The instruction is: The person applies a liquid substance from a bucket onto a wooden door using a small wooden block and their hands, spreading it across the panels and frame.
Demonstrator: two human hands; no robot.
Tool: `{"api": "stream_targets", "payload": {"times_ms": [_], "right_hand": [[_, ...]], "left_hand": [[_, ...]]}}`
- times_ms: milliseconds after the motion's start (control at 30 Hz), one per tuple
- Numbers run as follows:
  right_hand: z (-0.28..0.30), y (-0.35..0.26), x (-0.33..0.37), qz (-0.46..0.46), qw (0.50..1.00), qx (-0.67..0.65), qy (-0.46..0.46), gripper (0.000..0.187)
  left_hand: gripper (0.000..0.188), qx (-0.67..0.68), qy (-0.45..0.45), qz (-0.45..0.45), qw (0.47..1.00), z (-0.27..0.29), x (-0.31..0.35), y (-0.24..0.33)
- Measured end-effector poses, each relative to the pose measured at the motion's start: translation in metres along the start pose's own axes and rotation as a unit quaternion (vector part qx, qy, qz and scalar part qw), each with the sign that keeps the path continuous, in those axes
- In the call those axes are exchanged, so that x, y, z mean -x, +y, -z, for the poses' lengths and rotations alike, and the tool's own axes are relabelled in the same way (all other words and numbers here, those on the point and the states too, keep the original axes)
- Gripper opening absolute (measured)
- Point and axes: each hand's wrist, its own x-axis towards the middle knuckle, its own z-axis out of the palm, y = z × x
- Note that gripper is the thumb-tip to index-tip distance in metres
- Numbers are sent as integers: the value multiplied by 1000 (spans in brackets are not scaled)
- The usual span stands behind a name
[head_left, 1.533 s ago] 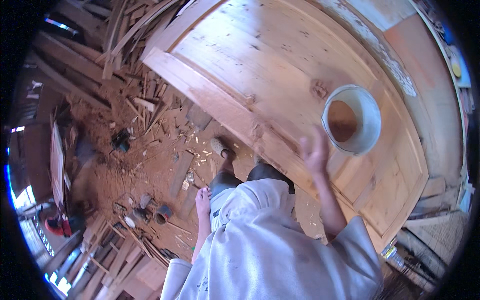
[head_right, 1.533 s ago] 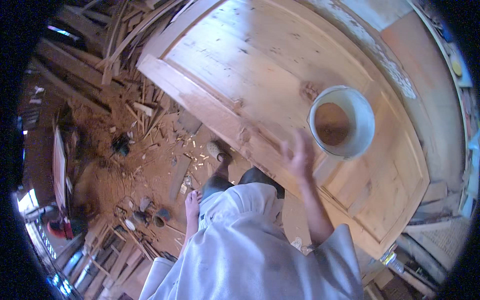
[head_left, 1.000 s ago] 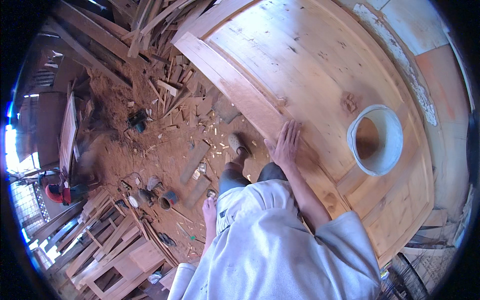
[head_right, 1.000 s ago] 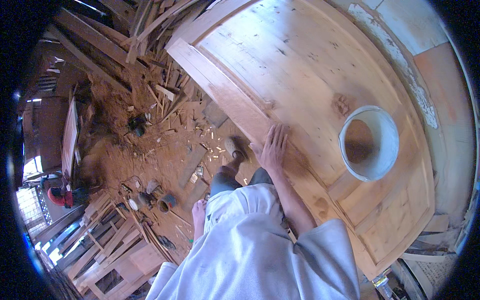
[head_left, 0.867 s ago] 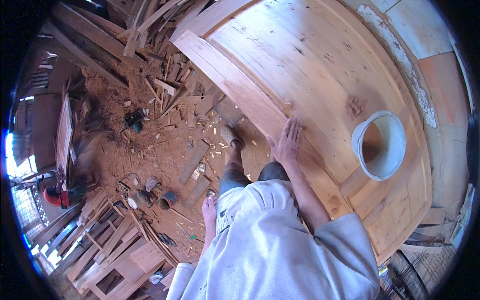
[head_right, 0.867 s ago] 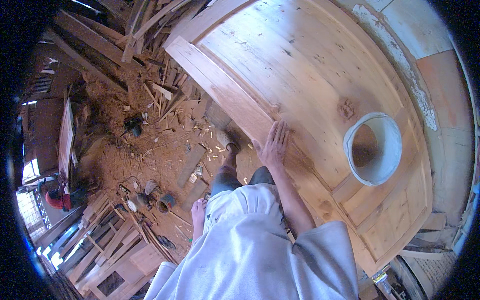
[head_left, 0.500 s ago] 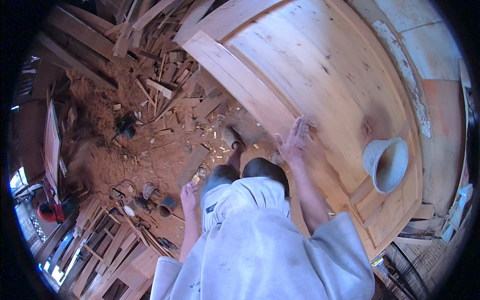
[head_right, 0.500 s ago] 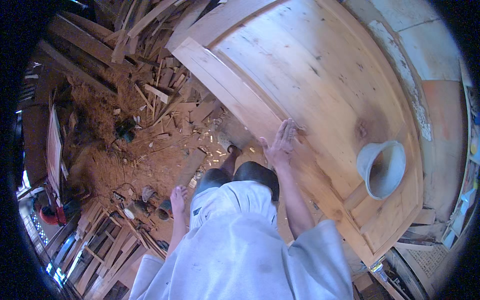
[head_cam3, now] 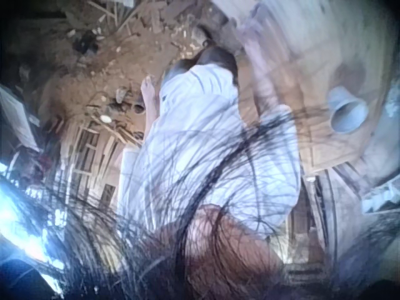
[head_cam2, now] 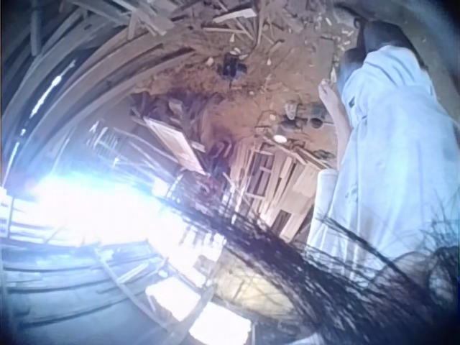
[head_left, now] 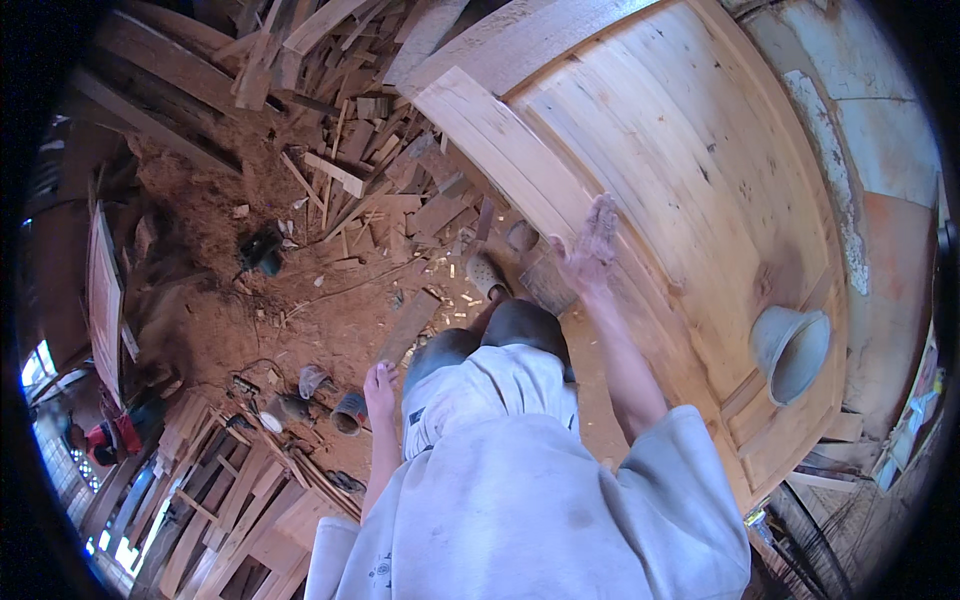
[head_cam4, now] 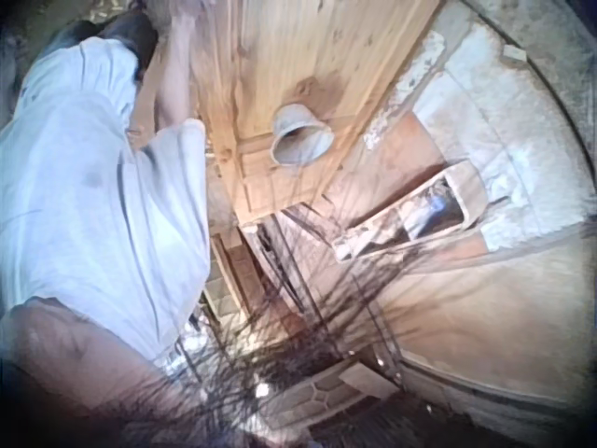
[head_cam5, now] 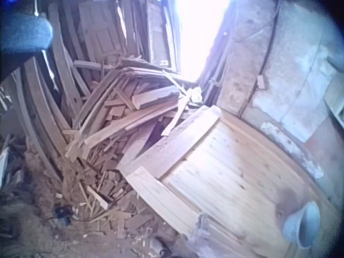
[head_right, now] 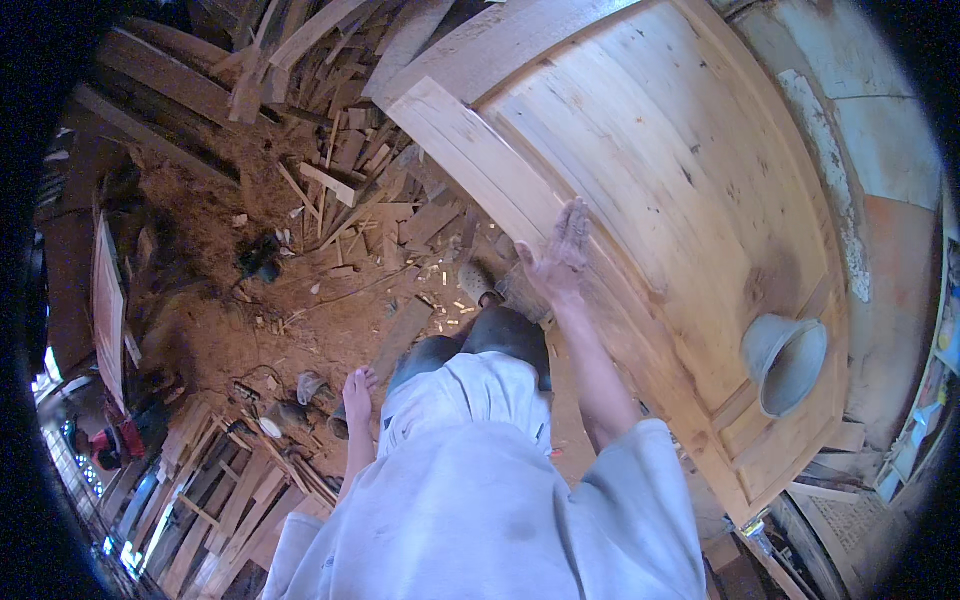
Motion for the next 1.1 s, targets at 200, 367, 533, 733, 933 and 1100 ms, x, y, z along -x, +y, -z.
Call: {"api": "stream_targets", "payload": {"times_ms": [200,367,533,733,933,1100], "right_hand": [[-20,-29,-41,6,1000,3,-22,100],[-30,-56,-71,33,999,14,-36,95],[-44,-79,-101,61,998,-1,-27,97],[-61,-104,-139,106,993,-19,-37,94],[-71,-138,-184,146,985,-81,-35,87],[-69,-145,-215,158,976,-143,-38,86]], "left_hand": [[35,48,22,23,998,8,-4,-2],[35,106,51,37,992,19,-10,-7],[35,134,75,58,986,15,-5,-12],[35,137,98,63,984,12,1,0],[34,135,115,62,982,15,-7,30],[34,151,116,48,981,15,-25,61]]}}
